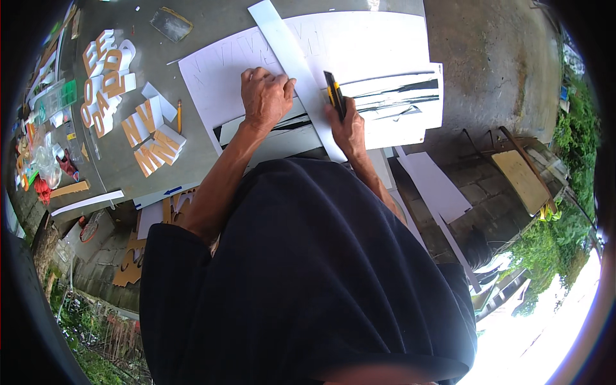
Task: Cutting out letters from a foam board for sign making using a utility knife.
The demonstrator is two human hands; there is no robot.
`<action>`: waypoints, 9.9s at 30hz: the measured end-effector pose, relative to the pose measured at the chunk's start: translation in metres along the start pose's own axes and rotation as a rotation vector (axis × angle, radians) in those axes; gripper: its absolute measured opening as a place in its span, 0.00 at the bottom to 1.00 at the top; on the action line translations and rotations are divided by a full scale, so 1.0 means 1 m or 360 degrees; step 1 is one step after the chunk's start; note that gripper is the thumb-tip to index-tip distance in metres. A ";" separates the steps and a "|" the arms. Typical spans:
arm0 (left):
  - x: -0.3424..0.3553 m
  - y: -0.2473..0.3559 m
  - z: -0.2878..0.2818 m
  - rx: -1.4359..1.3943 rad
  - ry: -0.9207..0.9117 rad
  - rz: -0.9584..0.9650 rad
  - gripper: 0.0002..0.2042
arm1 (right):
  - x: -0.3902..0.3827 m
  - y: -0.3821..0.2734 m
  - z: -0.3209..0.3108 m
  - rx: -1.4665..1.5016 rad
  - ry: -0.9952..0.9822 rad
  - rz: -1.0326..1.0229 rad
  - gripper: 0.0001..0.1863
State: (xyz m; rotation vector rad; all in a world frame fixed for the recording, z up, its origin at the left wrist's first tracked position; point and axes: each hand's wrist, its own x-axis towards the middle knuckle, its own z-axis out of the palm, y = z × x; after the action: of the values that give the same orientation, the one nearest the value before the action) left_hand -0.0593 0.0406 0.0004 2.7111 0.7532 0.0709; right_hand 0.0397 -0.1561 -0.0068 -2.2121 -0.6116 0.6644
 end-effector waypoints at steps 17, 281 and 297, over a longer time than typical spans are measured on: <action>0.117 -0.019 0.012 -0.0011 0.0237 0.0098 0.30 | 0.137 -0.042 -0.016 -0.0350 -0.0185 -0.0014 0.20; -0.072 -0.017 0.052 0.0042 0.1030 -0.1351 0.45 | 0.148 -0.139 0.020 -0.0692 -0.1622 -0.0916 0.16; -0.075 -0.020 0.049 -0.0078 0.0968 -0.1426 0.47 | 0.167 -0.169 0.152 -0.0984 -0.1660 -0.1628 0.19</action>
State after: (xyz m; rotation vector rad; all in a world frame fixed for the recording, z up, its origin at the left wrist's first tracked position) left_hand -0.1272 0.0035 -0.0489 2.0465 2.0091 0.6904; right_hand 0.0337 0.1263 -0.0150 -1.4703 -2.4929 1.0821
